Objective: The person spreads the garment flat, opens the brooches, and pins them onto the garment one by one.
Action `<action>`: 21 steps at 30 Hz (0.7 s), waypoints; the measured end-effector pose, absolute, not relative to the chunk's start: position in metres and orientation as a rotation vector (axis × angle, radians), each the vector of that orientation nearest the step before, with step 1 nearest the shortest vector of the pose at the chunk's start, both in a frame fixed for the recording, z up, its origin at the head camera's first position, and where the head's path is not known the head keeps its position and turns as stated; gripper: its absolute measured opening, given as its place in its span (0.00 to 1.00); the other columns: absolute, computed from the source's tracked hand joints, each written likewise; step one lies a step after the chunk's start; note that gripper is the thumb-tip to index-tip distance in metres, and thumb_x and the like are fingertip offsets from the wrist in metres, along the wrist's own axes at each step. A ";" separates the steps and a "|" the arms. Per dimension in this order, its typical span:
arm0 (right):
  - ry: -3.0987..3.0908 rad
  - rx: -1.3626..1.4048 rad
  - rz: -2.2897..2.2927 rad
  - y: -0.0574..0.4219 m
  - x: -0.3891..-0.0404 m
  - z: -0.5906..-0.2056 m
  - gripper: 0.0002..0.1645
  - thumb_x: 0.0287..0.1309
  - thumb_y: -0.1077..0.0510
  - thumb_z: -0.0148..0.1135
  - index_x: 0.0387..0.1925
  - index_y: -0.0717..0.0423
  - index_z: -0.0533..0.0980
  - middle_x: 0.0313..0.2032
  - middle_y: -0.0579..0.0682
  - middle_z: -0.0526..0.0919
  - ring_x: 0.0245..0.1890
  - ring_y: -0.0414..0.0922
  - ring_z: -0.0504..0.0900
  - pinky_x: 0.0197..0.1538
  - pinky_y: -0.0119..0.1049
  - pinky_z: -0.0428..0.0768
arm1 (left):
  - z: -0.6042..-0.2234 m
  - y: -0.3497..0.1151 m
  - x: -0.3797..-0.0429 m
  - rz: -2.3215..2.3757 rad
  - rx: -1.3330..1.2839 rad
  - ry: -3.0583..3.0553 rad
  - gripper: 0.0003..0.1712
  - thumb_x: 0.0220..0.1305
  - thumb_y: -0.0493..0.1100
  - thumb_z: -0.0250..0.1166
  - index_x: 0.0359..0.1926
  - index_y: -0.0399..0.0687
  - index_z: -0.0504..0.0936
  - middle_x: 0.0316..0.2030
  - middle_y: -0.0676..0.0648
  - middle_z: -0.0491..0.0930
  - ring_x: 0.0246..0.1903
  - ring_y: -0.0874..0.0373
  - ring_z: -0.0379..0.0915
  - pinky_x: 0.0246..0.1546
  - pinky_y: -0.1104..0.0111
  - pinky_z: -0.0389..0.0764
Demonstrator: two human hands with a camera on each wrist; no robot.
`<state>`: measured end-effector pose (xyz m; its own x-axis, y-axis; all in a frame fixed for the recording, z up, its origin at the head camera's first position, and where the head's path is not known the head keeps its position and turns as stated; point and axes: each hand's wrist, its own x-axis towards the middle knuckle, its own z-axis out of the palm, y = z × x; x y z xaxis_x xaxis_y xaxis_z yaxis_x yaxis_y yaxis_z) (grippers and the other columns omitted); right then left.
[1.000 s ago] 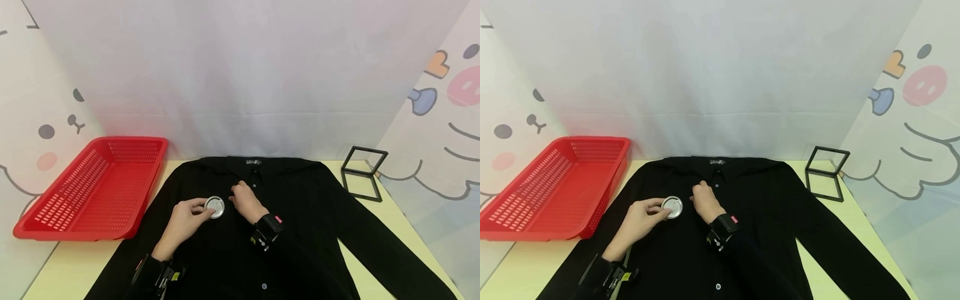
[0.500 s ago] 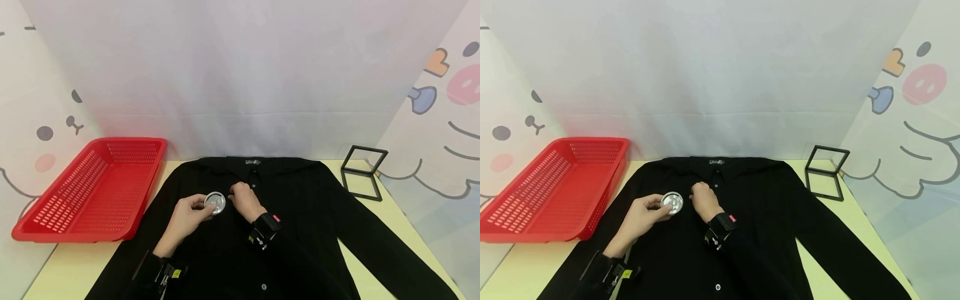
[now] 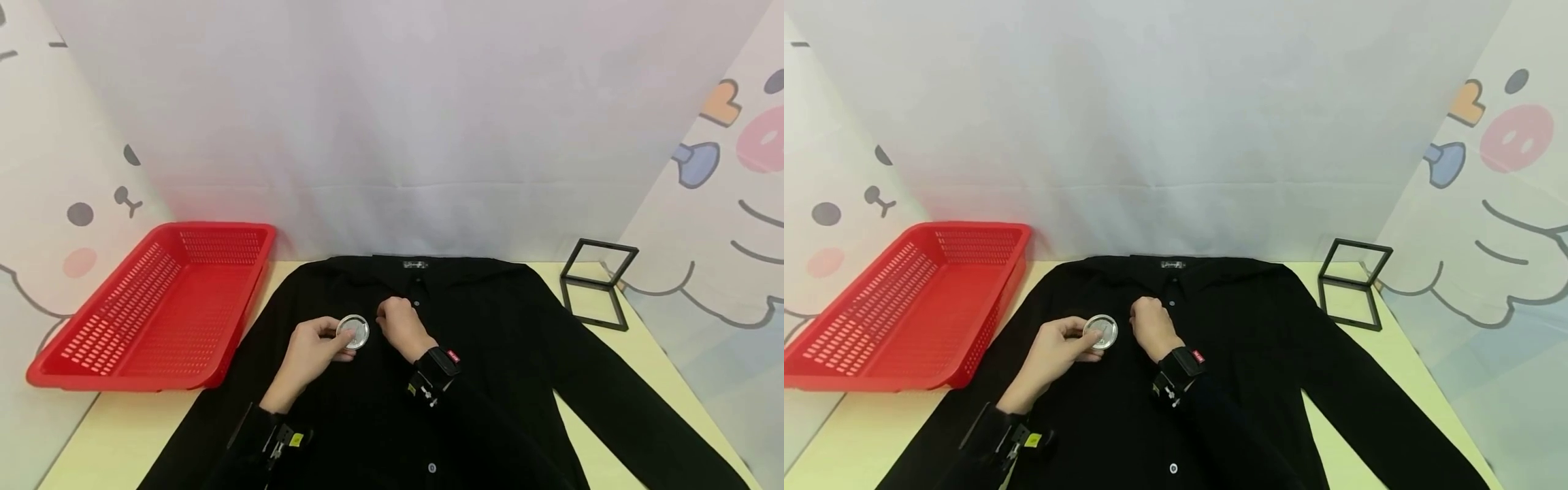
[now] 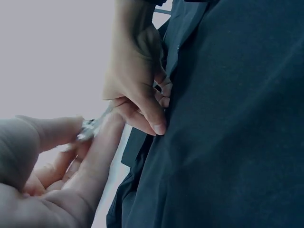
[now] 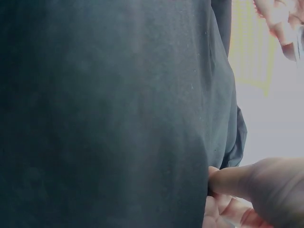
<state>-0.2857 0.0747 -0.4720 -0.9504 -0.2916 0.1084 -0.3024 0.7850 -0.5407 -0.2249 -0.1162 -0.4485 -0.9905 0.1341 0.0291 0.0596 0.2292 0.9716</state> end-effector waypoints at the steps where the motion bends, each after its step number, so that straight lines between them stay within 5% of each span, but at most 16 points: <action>1: -2.948 0.487 0.905 0.075 -0.286 -0.473 0.04 0.67 0.67 0.65 0.38 0.60 0.85 0.38 0.57 0.87 0.35 0.51 0.86 0.40 0.43 0.84 | -0.449 -0.116 -0.225 1.900 0.182 2.408 0.09 0.66 0.35 0.71 0.42 0.31 0.85 0.35 0.35 0.88 0.27 0.52 0.89 0.32 0.67 0.89; 21: -2.928 0.458 1.032 0.082 -0.290 -0.471 0.05 0.65 0.66 0.68 0.33 0.59 0.87 0.33 0.55 0.88 0.27 0.44 0.83 0.33 0.36 0.82 | -0.440 -0.107 -0.247 1.740 0.113 2.691 0.07 0.65 0.39 0.73 0.39 0.39 0.86 0.31 0.40 0.90 0.24 0.56 0.86 0.29 0.70 0.86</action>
